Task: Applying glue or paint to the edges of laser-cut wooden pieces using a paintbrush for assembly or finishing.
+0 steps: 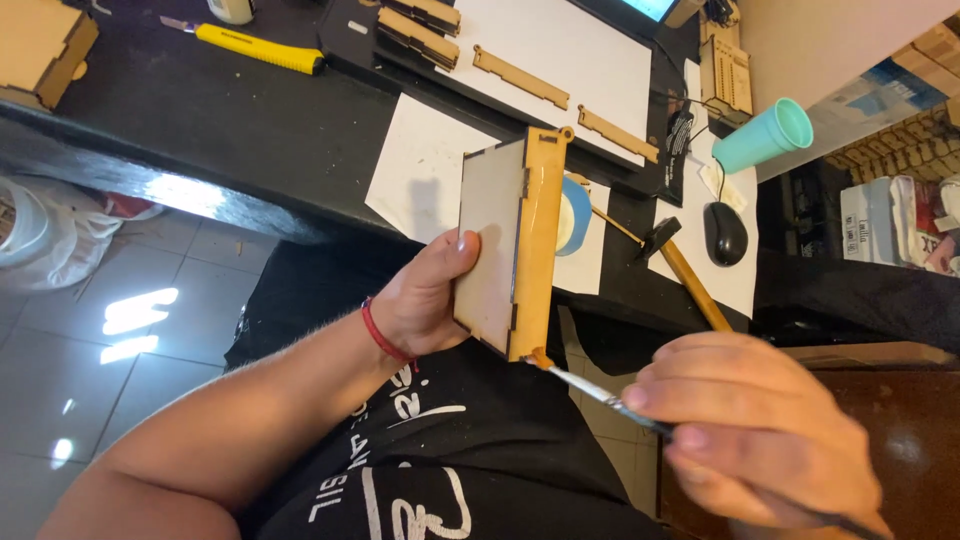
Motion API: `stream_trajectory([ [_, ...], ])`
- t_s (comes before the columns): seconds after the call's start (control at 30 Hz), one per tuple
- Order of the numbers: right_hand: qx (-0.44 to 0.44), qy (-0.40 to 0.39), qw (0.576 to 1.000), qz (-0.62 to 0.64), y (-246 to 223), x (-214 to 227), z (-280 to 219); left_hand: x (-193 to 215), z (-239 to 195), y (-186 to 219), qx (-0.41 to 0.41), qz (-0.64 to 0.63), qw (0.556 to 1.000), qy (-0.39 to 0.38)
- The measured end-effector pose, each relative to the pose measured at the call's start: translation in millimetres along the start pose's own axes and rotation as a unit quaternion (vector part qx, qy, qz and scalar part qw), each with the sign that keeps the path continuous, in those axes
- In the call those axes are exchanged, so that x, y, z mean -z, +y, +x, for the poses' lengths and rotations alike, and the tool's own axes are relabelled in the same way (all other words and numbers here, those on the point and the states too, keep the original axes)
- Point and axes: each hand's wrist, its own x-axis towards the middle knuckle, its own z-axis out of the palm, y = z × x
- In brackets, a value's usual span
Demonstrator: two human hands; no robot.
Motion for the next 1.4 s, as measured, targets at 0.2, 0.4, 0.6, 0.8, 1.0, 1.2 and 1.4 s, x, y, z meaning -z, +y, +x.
stream_trajectory([
  [0.2, 0.046, 0.062, 0.996, -0.036, 25.6, 1.3, -3.0, 0.6, 0.1, -2.0, -0.003, -0.012, 1.000, -0.008],
  [0.4, 0.023, -0.019, 0.999, 0.018, 9.4, -2.5, 6.3, 3.6, -1.9, 1.0, 0.001, -0.016, 1.000, -0.013],
  [0.6, 0.013, 0.043, 0.995, 0.084, 12.1, -1.1, -1.6, 3.1, -0.7, -0.7, 0.012, -0.032, 0.999, -0.040],
  [0.8, 0.019, 0.192, 0.981, 0.017, 39.3, -21.1, -0.5, 10.1, -0.2, -7.1, 0.014, -0.033, 0.999, -0.032],
  [1.0, -0.007, 0.007, 0.996, 0.092, 9.2, -13.2, 16.2, 8.8, -1.5, -1.9, 0.027, -0.040, 0.998, -0.035],
  [1.2, -0.053, 0.195, 0.976, 0.084, 21.2, -20.8, -5.0, 7.1, 0.1, -7.6, 0.012, -0.028, 0.999, -0.029],
  [1.4, -0.013, 0.030, 0.995, 0.096, 7.9, -16.3, 22.4, 5.0, -0.2, -3.3, 0.010, -0.020, 0.999, -0.024],
])
